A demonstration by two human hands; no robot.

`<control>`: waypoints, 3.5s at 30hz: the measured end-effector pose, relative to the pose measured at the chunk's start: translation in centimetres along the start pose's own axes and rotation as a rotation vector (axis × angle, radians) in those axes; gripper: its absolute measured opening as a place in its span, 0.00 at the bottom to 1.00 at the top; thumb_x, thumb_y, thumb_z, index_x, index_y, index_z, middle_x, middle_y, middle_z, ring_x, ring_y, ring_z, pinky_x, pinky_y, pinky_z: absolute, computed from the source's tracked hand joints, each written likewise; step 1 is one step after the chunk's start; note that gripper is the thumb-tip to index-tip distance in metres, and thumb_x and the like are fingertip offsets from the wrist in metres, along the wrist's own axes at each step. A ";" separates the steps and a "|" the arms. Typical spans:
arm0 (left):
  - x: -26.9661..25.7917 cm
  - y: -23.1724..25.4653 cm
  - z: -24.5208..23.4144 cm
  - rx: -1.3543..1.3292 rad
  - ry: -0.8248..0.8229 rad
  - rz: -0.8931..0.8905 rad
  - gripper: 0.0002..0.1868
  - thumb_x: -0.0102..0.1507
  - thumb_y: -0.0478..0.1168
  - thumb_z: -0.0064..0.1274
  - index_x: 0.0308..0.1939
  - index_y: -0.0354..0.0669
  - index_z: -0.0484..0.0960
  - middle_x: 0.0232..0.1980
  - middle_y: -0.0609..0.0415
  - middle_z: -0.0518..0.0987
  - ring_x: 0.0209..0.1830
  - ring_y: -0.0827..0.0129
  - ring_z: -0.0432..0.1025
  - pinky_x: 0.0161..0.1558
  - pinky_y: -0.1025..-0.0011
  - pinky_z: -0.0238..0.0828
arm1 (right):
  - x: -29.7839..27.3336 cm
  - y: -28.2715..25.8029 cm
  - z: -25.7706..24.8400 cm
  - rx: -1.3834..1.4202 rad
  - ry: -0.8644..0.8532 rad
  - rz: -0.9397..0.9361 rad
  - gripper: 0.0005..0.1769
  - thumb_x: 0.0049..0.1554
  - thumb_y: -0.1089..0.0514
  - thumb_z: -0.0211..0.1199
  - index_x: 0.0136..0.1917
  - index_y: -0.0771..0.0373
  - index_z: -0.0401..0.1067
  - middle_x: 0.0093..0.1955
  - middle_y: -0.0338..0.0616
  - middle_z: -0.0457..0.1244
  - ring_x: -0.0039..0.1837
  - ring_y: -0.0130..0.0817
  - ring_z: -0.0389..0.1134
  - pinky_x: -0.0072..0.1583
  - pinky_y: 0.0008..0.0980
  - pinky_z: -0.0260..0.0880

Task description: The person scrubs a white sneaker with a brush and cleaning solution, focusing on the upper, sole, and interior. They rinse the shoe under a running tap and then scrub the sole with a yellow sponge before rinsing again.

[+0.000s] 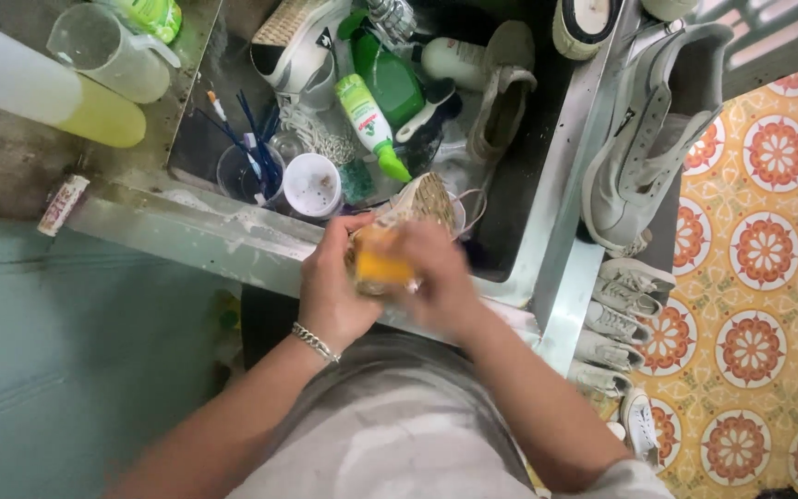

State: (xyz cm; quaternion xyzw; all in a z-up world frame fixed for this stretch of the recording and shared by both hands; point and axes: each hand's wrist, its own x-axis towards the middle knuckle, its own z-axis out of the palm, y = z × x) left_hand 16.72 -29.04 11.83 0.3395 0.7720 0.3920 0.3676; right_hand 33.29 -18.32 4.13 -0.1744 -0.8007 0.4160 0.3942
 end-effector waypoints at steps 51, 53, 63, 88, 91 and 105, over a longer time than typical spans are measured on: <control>-0.2 -1.5 1.1 0.031 0.114 0.119 0.44 0.54 0.39 0.91 0.73 0.52 0.88 0.64 0.49 0.94 0.69 0.44 0.89 0.72 0.48 0.88 | -1.5 -2.1 -0.3 0.035 0.037 -0.130 0.18 0.68 0.52 0.81 0.67 0.63 0.88 0.59 0.56 0.72 0.58 0.62 0.74 0.63 0.60 0.77; -0.1 -1.4 0.7 0.024 0.121 0.139 0.43 0.54 0.41 0.91 0.73 0.53 0.89 0.64 0.50 0.94 0.69 0.46 0.89 0.71 0.48 0.89 | -1.7 -0.1 -1.5 -0.019 0.003 -0.125 0.22 0.65 0.53 0.86 0.68 0.62 0.90 0.61 0.55 0.72 0.58 0.62 0.74 0.63 0.60 0.76; -2.1 0.3 -0.6 -0.038 0.153 0.192 0.50 0.47 0.30 0.90 0.73 0.47 0.88 0.70 0.44 0.92 0.74 0.42 0.87 0.74 0.50 0.87 | -0.5 2.0 -2.5 -0.039 0.085 -0.035 0.20 0.68 0.56 0.83 0.69 0.66 0.87 0.60 0.59 0.73 0.56 0.64 0.74 0.62 0.59 0.77; -10.3 -4.1 -9.9 -0.220 0.125 -0.213 0.66 0.27 0.20 0.96 0.69 0.48 0.84 0.84 0.49 0.90 0.83 0.57 0.85 0.73 0.58 0.91 | 0.2 -0.9 1.6 -0.064 -0.048 -0.113 0.19 0.79 0.52 0.73 0.79 0.57 0.75 0.63 0.49 0.69 0.60 0.54 0.70 0.64 0.54 0.69; -10.7 -3.8 -10.3 -0.067 0.126 -0.039 0.64 0.32 0.30 1.00 0.72 0.42 0.84 0.82 0.46 0.90 0.82 0.59 0.85 0.81 0.60 0.82 | 3.0 4.1 -1.3 -0.176 -0.089 0.181 0.25 0.79 0.49 0.73 0.83 0.60 0.81 0.56 0.44 0.73 0.57 0.45 0.72 0.68 0.48 0.68; -9.9 -3.4 -10.5 -0.706 0.261 -0.588 0.42 0.52 0.35 0.68 0.73 0.46 0.82 0.86 0.45 0.87 0.87 0.48 0.82 0.72 0.38 0.79 | 1.7 -4.3 2.2 -0.230 -0.101 0.182 0.16 0.80 0.44 0.65 0.71 0.55 0.76 0.53 0.48 0.65 0.52 0.48 0.65 0.59 0.50 0.64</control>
